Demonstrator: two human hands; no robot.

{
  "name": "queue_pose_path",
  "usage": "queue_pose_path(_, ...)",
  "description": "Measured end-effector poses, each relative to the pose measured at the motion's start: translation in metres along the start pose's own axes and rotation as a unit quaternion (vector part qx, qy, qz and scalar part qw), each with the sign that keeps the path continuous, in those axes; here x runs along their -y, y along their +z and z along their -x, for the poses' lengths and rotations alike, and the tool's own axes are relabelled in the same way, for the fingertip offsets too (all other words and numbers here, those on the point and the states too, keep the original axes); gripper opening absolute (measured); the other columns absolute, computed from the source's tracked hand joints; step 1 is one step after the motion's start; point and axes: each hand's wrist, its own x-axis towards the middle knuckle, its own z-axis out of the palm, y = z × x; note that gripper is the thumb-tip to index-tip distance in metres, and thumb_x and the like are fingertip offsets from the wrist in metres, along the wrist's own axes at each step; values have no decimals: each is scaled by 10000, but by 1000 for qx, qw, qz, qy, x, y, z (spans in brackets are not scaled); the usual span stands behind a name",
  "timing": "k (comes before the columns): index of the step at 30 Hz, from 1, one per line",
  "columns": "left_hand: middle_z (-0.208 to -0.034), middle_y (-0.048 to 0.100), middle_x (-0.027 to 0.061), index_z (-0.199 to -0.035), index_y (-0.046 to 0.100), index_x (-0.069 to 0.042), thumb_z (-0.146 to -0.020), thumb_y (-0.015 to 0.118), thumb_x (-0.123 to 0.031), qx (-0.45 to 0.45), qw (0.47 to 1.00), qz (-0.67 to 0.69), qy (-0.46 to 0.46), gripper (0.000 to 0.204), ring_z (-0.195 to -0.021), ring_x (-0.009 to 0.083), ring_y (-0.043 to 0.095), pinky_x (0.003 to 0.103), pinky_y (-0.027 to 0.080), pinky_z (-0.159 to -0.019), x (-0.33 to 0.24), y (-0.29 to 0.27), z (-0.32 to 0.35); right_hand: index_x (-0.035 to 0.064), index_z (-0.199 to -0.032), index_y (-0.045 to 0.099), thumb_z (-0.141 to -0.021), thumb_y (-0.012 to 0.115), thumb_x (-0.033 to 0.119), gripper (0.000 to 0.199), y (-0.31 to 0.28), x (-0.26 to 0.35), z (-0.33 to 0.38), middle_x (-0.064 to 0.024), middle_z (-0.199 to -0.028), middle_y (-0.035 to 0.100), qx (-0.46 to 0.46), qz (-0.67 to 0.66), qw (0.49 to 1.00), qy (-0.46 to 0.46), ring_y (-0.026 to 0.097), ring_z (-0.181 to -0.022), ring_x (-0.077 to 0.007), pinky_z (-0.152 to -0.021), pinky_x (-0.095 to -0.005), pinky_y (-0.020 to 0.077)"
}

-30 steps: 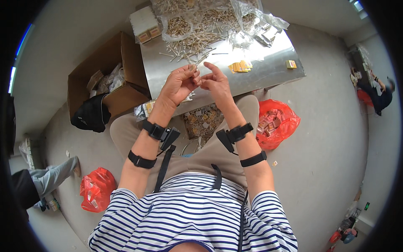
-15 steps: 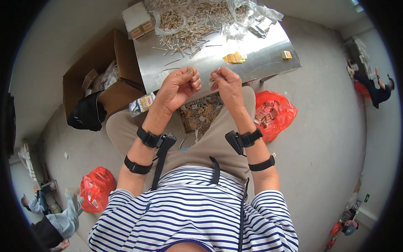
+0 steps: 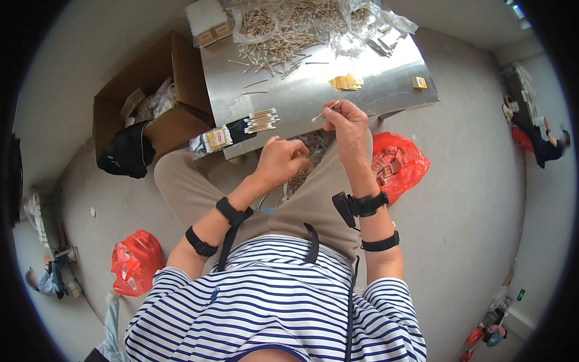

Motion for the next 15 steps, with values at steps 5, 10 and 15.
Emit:
queue_pose_path(5,-984,701,120,-1166,689,-19,-760,757,-74,-94,995,40,-22,416,-905,211,691,326,536,-807,10,-37,-14,2,-932,690,-889,671,-14,50,28,-12,-8,-51,-814,701,-7,-66,997,31,591,-617,-72,-585,-212,496)
queue_pose_path(10,-934,721,107,-1011,698,11,-818,725,-45,-101,984,111,-97,203,-827,180,684,316,533,-752,37,-63,-37,0,-914,682,-875,671,-25,47,78,-34,-24,-59,-813,705,21,-114,988,104,610,-618,-87,-566,-224,501)
queue_pose_path(15,-886,700,136,-912,678,6,-833,686,-57,-131,983,34,-121,101,-784,222,677,341,510,-703,80,-82,-54,-11,-887,680,-859,700,20,46,116,-56,-53,-55,-799,697,33,-91,984,152,603,-613,-96,-561,-258,506)
